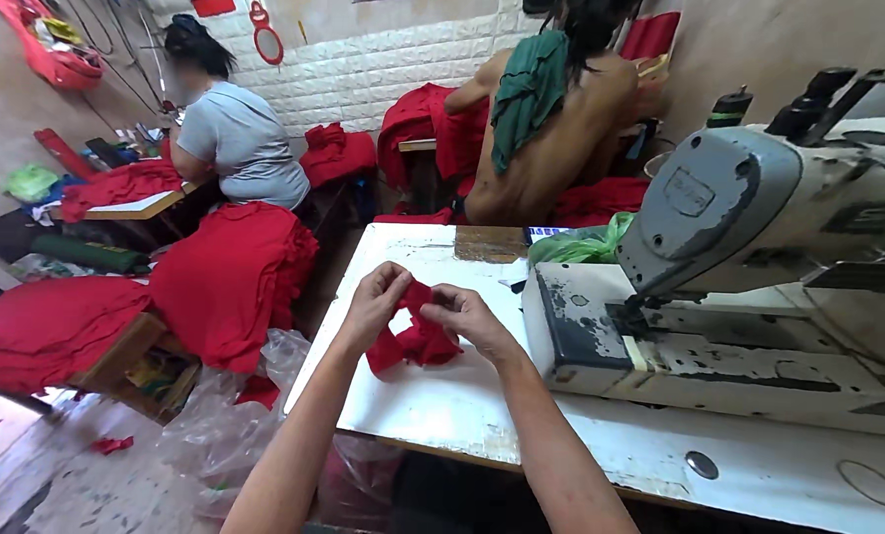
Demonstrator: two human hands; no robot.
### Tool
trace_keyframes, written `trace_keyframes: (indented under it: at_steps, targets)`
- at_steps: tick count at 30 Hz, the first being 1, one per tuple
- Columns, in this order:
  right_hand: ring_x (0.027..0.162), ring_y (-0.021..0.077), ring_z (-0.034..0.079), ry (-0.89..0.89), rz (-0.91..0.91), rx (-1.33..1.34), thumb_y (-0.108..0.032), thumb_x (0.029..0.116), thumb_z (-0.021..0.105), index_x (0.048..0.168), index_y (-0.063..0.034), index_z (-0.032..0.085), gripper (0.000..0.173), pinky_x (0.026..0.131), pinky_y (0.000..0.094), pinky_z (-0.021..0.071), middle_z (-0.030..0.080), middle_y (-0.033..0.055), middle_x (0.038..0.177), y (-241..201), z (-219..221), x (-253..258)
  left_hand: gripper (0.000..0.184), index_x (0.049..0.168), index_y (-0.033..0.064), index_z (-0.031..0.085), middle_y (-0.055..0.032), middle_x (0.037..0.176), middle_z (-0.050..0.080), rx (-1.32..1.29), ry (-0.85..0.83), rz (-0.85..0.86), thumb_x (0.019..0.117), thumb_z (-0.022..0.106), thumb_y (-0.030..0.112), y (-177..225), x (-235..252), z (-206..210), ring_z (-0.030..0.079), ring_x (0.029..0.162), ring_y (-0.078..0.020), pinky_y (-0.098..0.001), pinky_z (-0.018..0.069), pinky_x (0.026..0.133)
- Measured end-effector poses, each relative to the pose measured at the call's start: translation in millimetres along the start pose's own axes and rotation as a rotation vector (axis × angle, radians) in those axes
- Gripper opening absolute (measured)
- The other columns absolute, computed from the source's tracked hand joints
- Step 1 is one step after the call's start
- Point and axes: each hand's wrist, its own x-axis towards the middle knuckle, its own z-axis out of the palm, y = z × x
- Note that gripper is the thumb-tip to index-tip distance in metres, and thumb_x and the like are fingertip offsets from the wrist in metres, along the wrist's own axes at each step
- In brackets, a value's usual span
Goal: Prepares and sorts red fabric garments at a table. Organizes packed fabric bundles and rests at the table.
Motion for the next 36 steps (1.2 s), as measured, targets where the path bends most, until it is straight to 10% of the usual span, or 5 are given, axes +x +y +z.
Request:
trace_keyframes:
  at_steps: [5, 11, 15, 25, 36]
  targets:
    - [0.084, 0.0168, 0.065, 0.083, 0.018, -0.387, -0.015, 0.093, 0.069, 0.101, -0.0018, 0.073, 0.016, 0.081, 0.0412, 0.0531, 0.071, 0.01, 0.09, 12, 2, 6, 0.016, 0.103, 0.0098, 0.061, 0.0026, 0.072, 0.058, -0.034, 0.132, 0.167, 0.1083, 0.051, 0.02, 14, 11, -12, 0.05, 0.054, -0.0021, -0.0168, 0.0414, 0.047]
    - [0.078, 0.0147, 0.065, 0.38, -0.064, -0.264, -0.009, 0.0917, 0.07, 0.1, -0.0023, 0.072, 0.011, 0.074, 0.0379, 0.0549, 0.069, 0.0072, 0.085, 13, -10, 7, 0.02, 0.099, 0.0091, 0.066, 0.0005, 0.074, 0.062, 0.307, 0.179, 0.196, 0.1056, 0.057, 0.025, 27, 10, -42, 0.057, 0.062, -0.0071, -0.0253, 0.049, 0.058]
    - [0.11, 0.0399, 0.064, 0.299, 0.15, -0.622, -0.043, 0.0967, 0.069, 0.139, -0.0015, 0.057, 0.061, 0.095, 0.0615, 0.0484, 0.066, 0.0232, 0.122, -6, -4, -2, 0.025, 0.098, 0.0073, 0.068, -0.0046, 0.074, 0.062, 0.66, 0.178, 0.089, 0.1044, 0.059, 0.03, 32, -1, -52, 0.058, 0.065, -0.0172, -0.0424, 0.0489, 0.063]
    - [0.083, 0.0286, 0.073, 0.356, -0.466, -0.75, -0.024, 0.0974, 0.066, 0.108, -0.0012, 0.072, 0.026, 0.069, 0.0459, 0.0593, 0.074, 0.0137, 0.095, 10, 60, -9, 0.023, 0.098, 0.0046, 0.069, -0.0028, 0.077, 0.063, 0.646, 0.053, 0.008, 0.1038, 0.06, 0.025, 25, -21, -50, 0.058, 0.068, -0.0098, -0.0323, 0.0484, 0.068]
    - [0.076, 0.0316, 0.072, 0.352, -0.37, -0.816, -0.02, 0.1004, 0.06, 0.097, -0.0017, 0.073, 0.023, 0.065, 0.0502, 0.0577, 0.072, 0.0142, 0.085, 18, 63, -5, 0.03, 0.085, 0.008, 0.064, 0.001, 0.068, 0.055, 0.479, 0.098, -0.007, 0.1046, 0.057, 0.028, 20, -29, -48, 0.052, 0.061, -0.0081, -0.0293, 0.0451, 0.06]
